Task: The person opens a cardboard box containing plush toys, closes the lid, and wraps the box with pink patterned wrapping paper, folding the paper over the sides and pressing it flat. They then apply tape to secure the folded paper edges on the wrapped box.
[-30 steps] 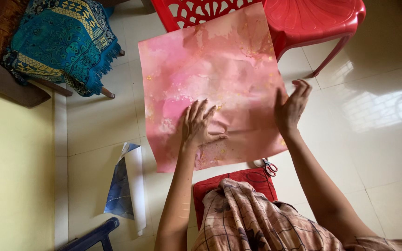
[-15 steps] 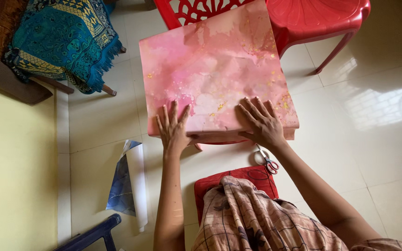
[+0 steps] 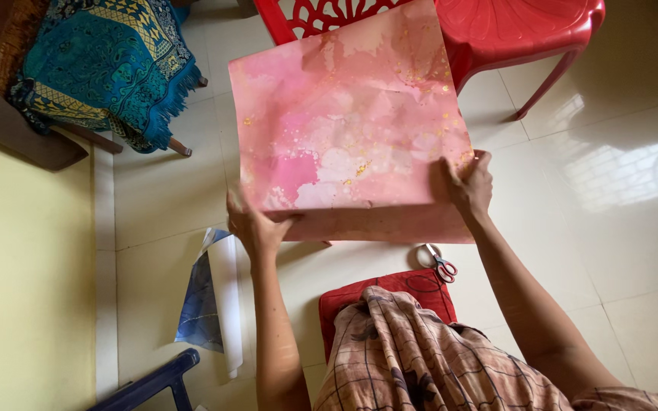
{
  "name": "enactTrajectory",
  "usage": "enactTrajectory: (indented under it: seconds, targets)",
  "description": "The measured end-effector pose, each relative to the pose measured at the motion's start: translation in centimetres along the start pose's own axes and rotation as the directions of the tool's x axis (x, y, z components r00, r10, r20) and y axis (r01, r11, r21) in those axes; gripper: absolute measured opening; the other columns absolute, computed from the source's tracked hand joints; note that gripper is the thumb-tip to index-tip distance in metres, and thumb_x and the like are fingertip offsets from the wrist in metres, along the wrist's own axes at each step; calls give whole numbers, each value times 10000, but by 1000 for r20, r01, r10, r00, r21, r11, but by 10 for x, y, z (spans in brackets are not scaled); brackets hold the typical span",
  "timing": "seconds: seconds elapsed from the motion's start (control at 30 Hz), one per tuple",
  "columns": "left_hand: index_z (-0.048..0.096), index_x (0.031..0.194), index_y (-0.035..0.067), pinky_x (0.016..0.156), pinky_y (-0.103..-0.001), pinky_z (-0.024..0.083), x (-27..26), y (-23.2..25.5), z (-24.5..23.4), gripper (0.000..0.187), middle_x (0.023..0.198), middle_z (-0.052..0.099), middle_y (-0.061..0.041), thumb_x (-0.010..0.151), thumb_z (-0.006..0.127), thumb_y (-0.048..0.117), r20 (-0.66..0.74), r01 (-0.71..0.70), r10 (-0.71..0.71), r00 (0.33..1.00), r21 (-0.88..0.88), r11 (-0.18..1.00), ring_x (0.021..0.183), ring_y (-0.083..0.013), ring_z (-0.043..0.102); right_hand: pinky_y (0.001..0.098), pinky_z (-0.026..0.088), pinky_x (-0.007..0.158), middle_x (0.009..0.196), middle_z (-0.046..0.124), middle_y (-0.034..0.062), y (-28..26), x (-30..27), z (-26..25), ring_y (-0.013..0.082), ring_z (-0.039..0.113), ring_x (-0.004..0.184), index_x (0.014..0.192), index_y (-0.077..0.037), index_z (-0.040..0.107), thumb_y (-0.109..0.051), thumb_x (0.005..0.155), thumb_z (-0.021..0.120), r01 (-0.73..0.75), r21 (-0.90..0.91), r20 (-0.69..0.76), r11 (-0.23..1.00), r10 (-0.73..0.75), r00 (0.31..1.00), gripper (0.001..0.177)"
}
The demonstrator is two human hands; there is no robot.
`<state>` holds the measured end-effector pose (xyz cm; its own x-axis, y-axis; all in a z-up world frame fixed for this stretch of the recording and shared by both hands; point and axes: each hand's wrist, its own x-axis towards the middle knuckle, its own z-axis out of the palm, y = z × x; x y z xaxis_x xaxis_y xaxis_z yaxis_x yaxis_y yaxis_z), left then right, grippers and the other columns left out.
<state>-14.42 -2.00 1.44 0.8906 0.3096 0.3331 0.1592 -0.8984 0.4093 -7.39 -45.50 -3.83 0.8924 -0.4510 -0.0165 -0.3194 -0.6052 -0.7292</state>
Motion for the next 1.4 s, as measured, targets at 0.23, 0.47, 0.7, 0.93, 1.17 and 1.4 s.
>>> enactTrajectory:
  seconds: [0.23,0.47,0.7,0.93,1.17,1.4]
  targets:
    - [347,1495,77,866,-317,518,-7,-39,17,1005,1085,733,-136,708,968,146,99,162,-129,987,-670,724,980,-205,676,482,531,761,889,648,199,33,-6,12,355,628,771,1072,-36,537,-285,1176,672,175,156,-318,972,-118,941,302]
    - [310,1511,83,840,-287,533,-4,-26,4,1006,996,763,-128,718,928,44,66,132,-123,990,-726,675,927,-185,733,539,414,1055,1395,571,194,-25,-36,-34,354,542,1288,1284,-66,626,-233,915,777,687,-360,-219,632,-773,596,432]
    - [355,1559,95,868,-298,540,-12,-47,19,992,944,721,-163,745,917,20,26,103,-119,993,-697,710,879,-203,681,536,367,1187,1500,564,56,-55,-60,-46,292,497,1425,1380,-229,650,-536,727,835,866,-209,113,454,-869,482,745]
    - [324,1504,59,798,-393,564,-9,-64,36,1071,1147,697,-182,625,935,61,131,143,-84,988,-551,822,960,-292,693,527,360,1197,1515,578,71,-46,-51,-41,313,514,1434,1387,-210,647,-576,754,814,870,-224,116,439,-874,471,751]
    - [373,1449,69,768,-461,563,-3,-39,17,943,1003,725,-208,689,928,129,194,297,-243,951,-342,891,888,-363,702,606,241,1220,1581,446,143,-21,-40,-65,373,380,1486,1415,-312,622,-568,636,866,796,-264,183,545,-782,596,856]
    - [424,1255,-12,1073,-487,380,-9,60,13,488,1245,482,-227,847,672,88,-607,95,-198,769,-198,976,1220,-388,491,590,315,1208,1646,276,254,-1,-52,-50,452,307,1518,1452,-322,614,-444,652,917,692,-187,77,698,-691,718,864]
